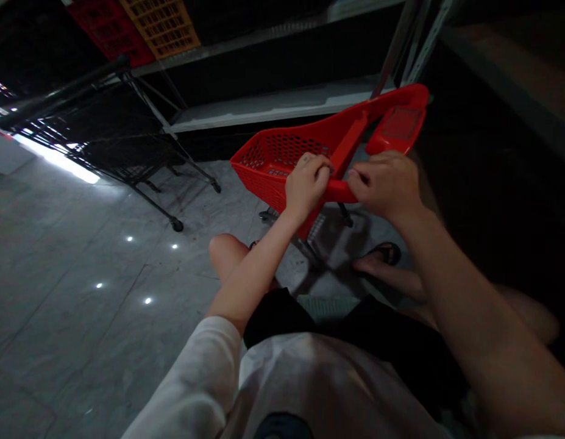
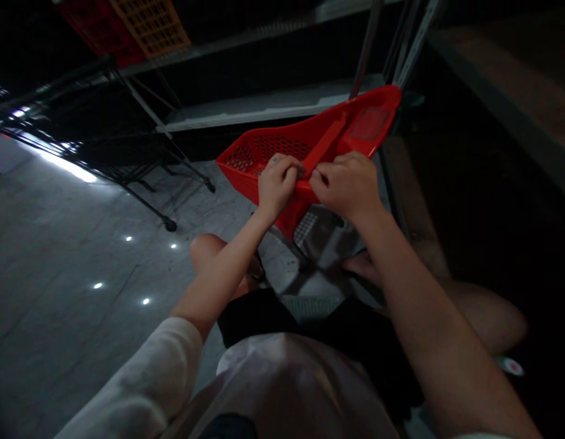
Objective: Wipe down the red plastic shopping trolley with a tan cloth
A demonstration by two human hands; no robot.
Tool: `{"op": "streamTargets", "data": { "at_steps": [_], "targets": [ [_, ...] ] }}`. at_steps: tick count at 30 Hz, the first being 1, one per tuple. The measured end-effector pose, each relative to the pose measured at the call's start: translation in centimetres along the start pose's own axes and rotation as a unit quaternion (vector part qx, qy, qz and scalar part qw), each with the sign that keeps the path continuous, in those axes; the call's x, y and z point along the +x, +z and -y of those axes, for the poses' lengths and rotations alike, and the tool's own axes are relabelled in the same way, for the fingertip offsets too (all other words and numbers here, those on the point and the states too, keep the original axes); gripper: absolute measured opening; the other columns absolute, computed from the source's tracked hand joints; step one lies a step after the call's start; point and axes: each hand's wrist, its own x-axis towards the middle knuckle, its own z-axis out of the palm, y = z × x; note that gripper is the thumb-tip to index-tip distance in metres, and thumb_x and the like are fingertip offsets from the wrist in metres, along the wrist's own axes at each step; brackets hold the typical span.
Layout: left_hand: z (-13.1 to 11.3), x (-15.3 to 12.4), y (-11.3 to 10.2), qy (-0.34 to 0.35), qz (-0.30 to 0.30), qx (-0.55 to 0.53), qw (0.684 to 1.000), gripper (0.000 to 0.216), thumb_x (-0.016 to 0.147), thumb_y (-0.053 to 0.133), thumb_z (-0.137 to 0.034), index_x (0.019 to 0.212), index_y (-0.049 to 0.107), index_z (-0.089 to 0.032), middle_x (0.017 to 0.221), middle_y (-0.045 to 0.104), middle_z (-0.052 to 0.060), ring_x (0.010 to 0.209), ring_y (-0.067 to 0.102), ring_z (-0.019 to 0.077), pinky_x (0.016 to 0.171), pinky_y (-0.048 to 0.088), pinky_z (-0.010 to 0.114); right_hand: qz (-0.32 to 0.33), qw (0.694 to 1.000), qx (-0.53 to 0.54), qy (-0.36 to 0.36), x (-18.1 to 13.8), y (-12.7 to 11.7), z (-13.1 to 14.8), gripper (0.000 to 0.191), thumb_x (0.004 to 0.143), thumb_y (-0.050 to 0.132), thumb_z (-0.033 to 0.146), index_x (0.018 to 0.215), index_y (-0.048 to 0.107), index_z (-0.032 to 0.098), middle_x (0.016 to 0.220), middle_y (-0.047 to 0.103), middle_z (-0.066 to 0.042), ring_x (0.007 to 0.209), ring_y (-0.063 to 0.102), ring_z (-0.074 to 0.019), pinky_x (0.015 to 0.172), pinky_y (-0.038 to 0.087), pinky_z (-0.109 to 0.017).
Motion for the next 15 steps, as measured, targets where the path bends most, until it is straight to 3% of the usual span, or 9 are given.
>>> {"op": "streamTargets", "data": {
  "at_steps": [2, 4, 8, 10, 12, 15],
  "targets": [
    [1.4, -0.8, -0.4, 0.031, 0.027, 0.01, 0.999, 0.026, 0.105, 0.047, -0.019, 0.099, 0.072, -0.025, 0.116, 0.073, 0.003, 0.115, 0.067, 0.0203, 0.1, 0.053, 0.031, -0.012, 1.0, 0.011, -0.01, -0.5, -0.1, -1.0, 0.032, 0.094, 0.049, 0.035, 0.067, 0.062, 0.023, 0.07, 0.067, -0.008, 0.072, 0.06, -0.0215, 0.077, 0.044, -0.036],
    [4.2, -1.2, -1.2, 0.021, 0.039, 0.038, 0.998, 0.024, 0.105, 0.048, -0.021, 0.097, 0.07, -0.024, 0.118, 0.072, 0.004, 0.113, 0.066, 0.0213, 0.098, 0.053, 0.033, -0.017, 0.999, 0.028, -0.022, -0.7, 0.0, -2.5, 0.032, 0.091, 0.048, 0.034, 0.06, 0.05, 0.026, 0.064, 0.06, -0.006, 0.068, 0.057, -0.0218, 0.077, 0.044, -0.038],
    [11.2, -0.7, -2.5, -0.089, 0.022, 0.061, 0.994, 0.024, 0.104, 0.048, -0.023, 0.085, 0.063, -0.024, 0.106, 0.07, 0.004, 0.1, 0.063, 0.0212, 0.093, 0.052, 0.037, -0.019, 0.999, 0.047, -0.003, -0.3, 0.4, -5.6, 0.031, 0.09, 0.047, 0.032, 0.059, 0.041, 0.028, 0.063, 0.057, -0.005, 0.071, 0.058, -0.0238, 0.081, 0.048, -0.04],
    [12.6, -0.3, -2.4, -0.11, 0.017, 0.053, 0.992, 0.028, 0.105, 0.048, -0.024, 0.081, 0.062, -0.025, 0.1, 0.07, 0.003, 0.096, 0.061, 0.02, 0.092, 0.052, 0.038, -0.019, 0.998, 0.052, 0.004, 0.2, 0.8, -6.9, 0.029, 0.089, 0.048, 0.032, 0.06, 0.045, 0.027, 0.066, 0.059, -0.004, 0.075, 0.061, -0.0241, 0.084, 0.05, -0.04],
    [11.4, -0.2, -1.7, -0.105, 0.014, 0.042, 0.993, 0.032, 0.105, 0.044, -0.023, 0.081, 0.064, -0.025, 0.099, 0.071, 0.003, 0.097, 0.063, 0.0203, 0.093, 0.053, 0.038, -0.022, 0.998, 0.055, 0.006, 0.8, 1.2, -7.6, 0.028, 0.089, 0.049, 0.03, 0.061, 0.048, 0.027, 0.067, 0.06, -0.005, 0.077, 0.062, -0.0238, 0.085, 0.051, -0.04],
    [5.1, -1.0, 0.1, -0.076, -0.004, 0.008, 0.997, 0.032, 0.105, 0.04, -0.017, 0.094, 0.069, -0.025, 0.11, 0.074, 0.004, 0.109, 0.067, 0.0223, 0.099, 0.055, 0.038, -0.031, 0.998, 0.056, 0.015, 1.2, 1.4, -7.7, 0.029, 0.089, 0.047, 0.03, 0.06, 0.045, 0.026, 0.067, 0.06, -0.006, 0.076, 0.061, -0.0231, 0.082, 0.052, -0.038]
  ]
}}
